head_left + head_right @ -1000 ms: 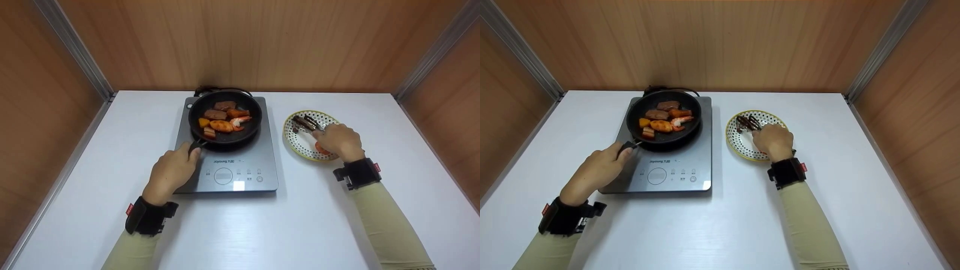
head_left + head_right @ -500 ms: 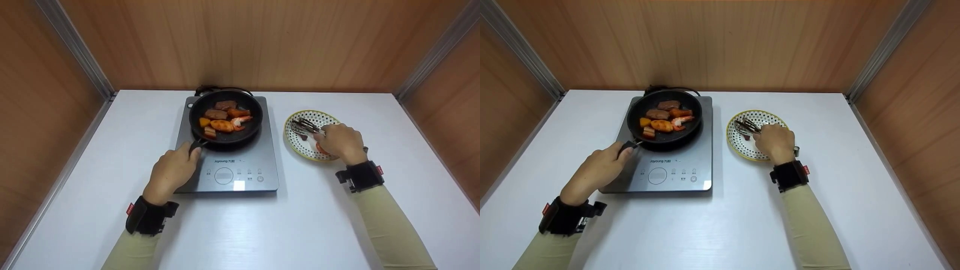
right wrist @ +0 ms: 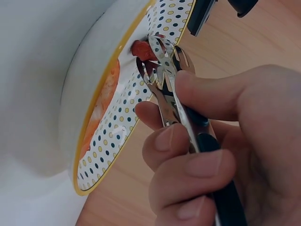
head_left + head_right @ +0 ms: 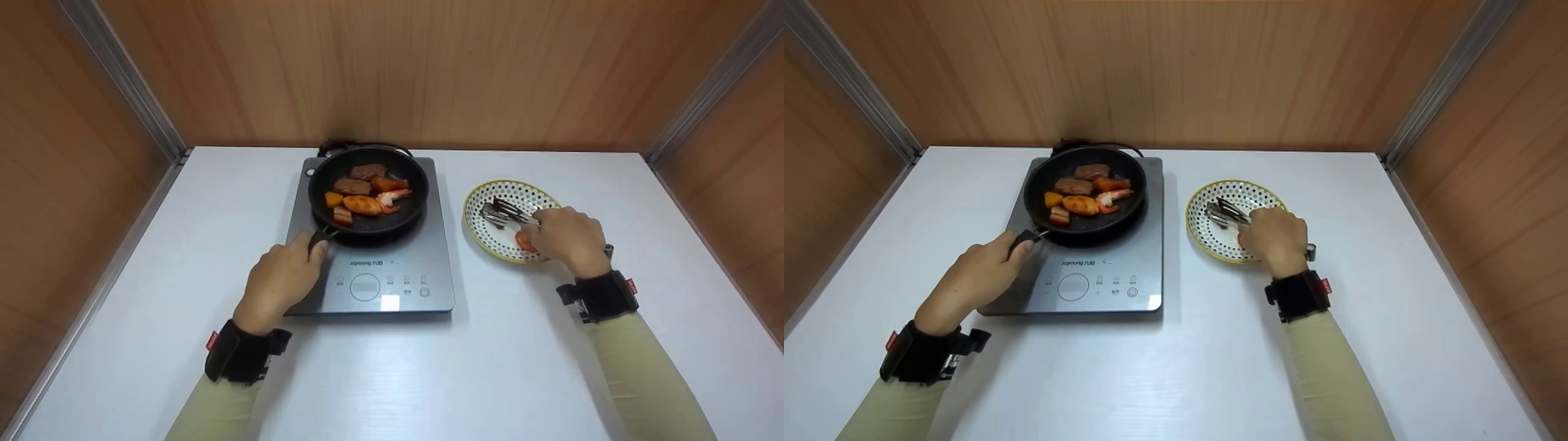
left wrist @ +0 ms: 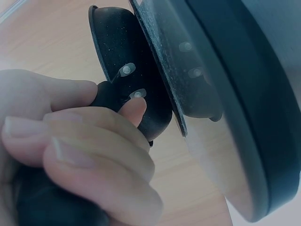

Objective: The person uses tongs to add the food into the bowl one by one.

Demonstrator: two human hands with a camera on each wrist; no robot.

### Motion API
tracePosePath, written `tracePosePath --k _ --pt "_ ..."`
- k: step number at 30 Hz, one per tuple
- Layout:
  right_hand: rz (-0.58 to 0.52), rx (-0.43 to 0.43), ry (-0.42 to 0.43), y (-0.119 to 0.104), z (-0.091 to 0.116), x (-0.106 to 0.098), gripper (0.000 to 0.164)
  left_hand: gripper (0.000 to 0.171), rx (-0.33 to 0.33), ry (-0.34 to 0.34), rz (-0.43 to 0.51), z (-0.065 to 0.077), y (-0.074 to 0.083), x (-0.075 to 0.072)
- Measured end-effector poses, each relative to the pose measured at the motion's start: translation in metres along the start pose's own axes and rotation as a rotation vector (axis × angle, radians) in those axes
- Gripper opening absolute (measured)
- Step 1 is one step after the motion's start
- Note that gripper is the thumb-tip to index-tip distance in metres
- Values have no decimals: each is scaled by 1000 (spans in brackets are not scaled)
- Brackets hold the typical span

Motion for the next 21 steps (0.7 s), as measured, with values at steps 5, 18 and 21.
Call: tracePosePath --k 5,18,21 --pt "1 -11 14 2 1 1 49 41 -2 0 0 0 0 0" --pt "-9 -46 52 4 2 1 47 38 -5 -4 6 0 -1 0" --pt "-3 -60 71 3 4 -2 47 39 -2 -2 6 0 -1 0"
Point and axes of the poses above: each hand's wrist, its own z-axis away from the middle knuckle, its own x-axis out of the palm, y = z × x, the point moved 8 cm from there along -z, towards the middle knuckle, and after that the axes turned 4 degrees about y, right-handed, at the moved point
